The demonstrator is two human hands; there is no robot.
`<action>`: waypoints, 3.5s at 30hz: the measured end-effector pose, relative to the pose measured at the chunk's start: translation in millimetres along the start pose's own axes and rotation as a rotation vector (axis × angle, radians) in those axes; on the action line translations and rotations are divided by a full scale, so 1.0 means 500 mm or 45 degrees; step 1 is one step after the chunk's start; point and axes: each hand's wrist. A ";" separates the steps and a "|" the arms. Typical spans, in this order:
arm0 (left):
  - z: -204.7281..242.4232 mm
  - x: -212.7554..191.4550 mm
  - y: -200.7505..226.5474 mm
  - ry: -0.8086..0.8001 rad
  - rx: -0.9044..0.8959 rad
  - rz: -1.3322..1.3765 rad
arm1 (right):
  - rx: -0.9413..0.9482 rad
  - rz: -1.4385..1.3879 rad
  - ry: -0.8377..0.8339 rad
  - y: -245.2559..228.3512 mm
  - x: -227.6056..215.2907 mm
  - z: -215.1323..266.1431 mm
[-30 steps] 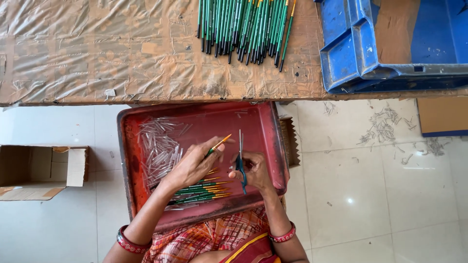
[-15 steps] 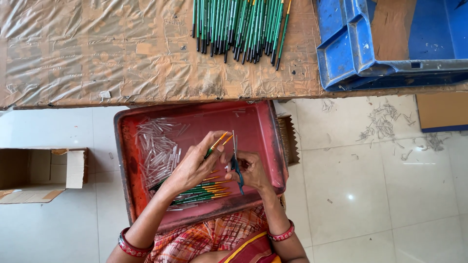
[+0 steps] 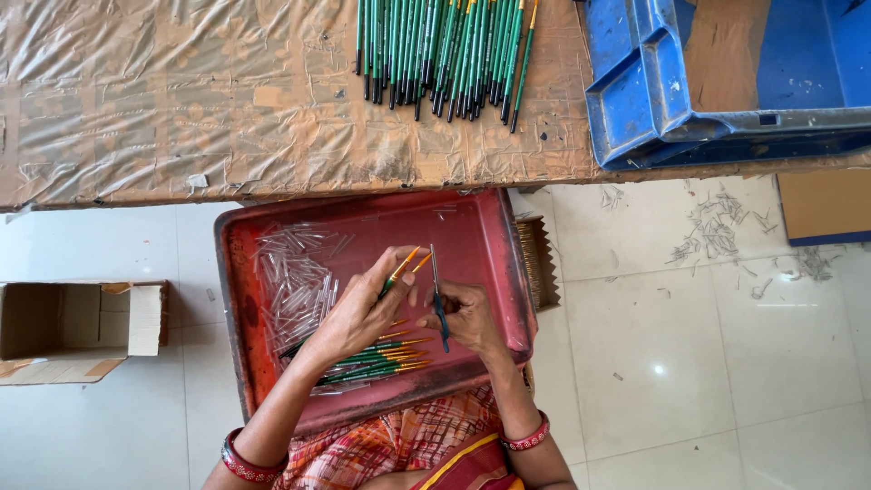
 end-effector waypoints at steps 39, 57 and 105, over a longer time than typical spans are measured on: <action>0.007 -0.001 0.011 0.067 0.210 0.027 | -0.112 -0.092 -0.056 -0.049 -0.012 -0.001; -0.001 0.002 0.016 0.110 0.095 -0.022 | -0.106 -0.079 -0.055 -0.030 -0.006 -0.004; -0.725 -0.323 0.004 0.063 -0.437 -1.529 | -0.253 -0.495 0.292 0.021 0.099 -0.005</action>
Point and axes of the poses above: each hand's wrist, its own z-axis away from the middle knuckle, its own x-axis out of the palm, y = z × x, and after that the axes turned 10 degrees about x, right-handed
